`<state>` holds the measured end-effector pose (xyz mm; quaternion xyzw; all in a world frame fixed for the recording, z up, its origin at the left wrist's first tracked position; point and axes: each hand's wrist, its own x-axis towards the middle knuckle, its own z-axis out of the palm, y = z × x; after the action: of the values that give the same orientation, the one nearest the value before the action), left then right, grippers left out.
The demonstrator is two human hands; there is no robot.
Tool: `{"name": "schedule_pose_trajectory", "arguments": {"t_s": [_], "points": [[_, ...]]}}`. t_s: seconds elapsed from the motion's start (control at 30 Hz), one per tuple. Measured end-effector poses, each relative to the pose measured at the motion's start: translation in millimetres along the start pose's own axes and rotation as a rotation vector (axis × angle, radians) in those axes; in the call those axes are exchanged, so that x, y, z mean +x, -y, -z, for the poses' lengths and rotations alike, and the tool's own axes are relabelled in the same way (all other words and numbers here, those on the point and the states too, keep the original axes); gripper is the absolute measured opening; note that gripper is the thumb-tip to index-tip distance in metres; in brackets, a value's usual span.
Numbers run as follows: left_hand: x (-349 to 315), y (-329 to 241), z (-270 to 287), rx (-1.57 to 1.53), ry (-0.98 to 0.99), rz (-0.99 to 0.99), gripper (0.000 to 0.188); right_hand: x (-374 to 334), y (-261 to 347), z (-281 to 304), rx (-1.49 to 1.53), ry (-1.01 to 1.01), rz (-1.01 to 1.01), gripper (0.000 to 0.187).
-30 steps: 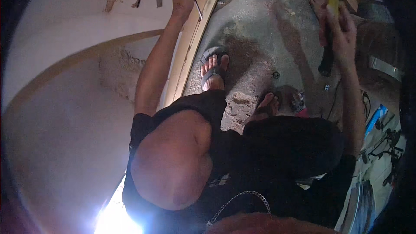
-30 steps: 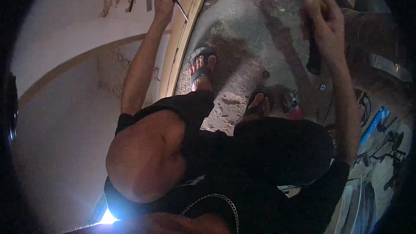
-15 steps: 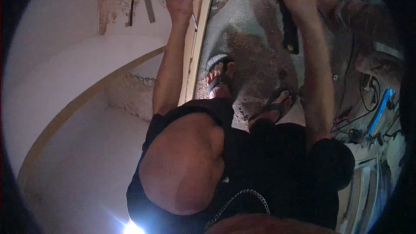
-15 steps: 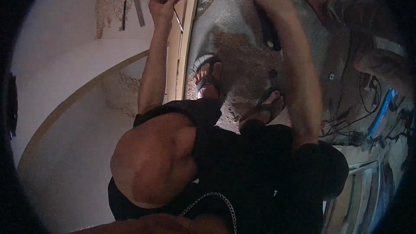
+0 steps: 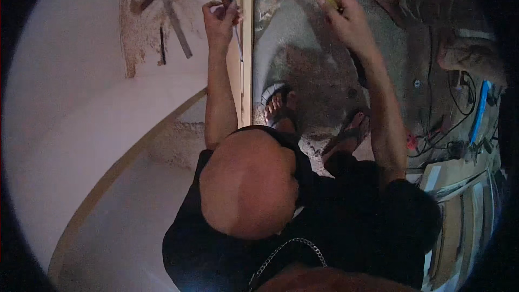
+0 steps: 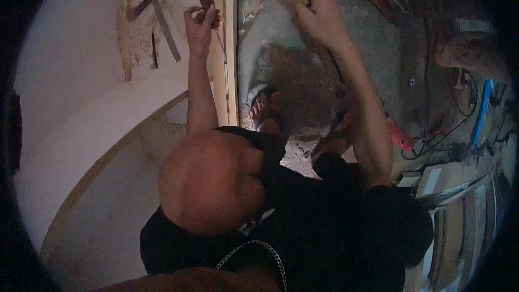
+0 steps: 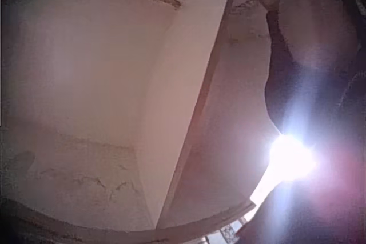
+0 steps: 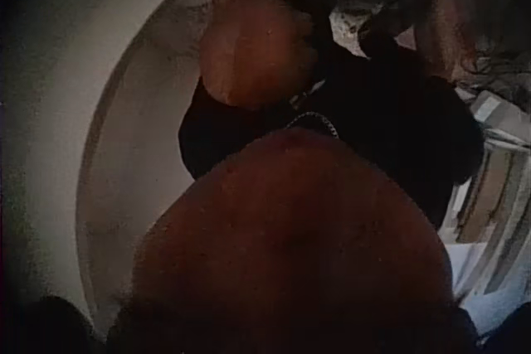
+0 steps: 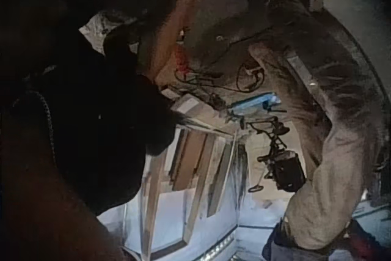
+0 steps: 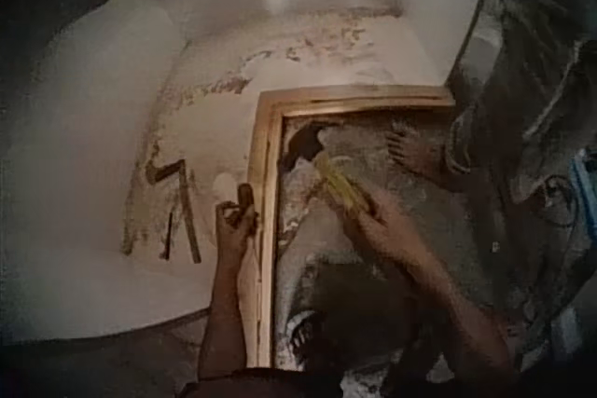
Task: The person uses a hammer and a screwdriver to pry a wooden door frame away from the floor and wall, hitting the screwdriver with the hammer to wedge it behind the wood.
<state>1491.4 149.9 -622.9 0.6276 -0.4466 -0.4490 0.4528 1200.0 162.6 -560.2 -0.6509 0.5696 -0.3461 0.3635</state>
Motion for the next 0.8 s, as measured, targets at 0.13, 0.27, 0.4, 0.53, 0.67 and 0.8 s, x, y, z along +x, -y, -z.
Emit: {"name": "schedule_pose_trajectory", "arguments": {"t_s": [0.13,0.27,0.4,0.53,0.67,0.8], "points": [[9,-2,1,-0.133,0.004,0.115,0.045,6,10,-13,0.011,0.105,-0.108,0.045],[16,-8,-2,0.0,0.018,0.11,0.03,21,22,-16,-0.049,0.228,-0.151,0.043],[24,-16,-6,-0.085,0.11,0.24,0.02,39,2,-20,-0.038,0.155,0.041,0.044],[34,-6,-8,-0.217,0.093,0.275,0.015,55,8,-28,0.103,0.164,0.006,0.043],[28,-1,-15,-0.126,0.04,0.261,0.021,59,16,-29,0.203,0.238,-0.104,0.043],[29,11,-15,-0.044,-0.006,0.194,0.025,64,18,-25,0.096,0.26,0.034,0.042]]}}
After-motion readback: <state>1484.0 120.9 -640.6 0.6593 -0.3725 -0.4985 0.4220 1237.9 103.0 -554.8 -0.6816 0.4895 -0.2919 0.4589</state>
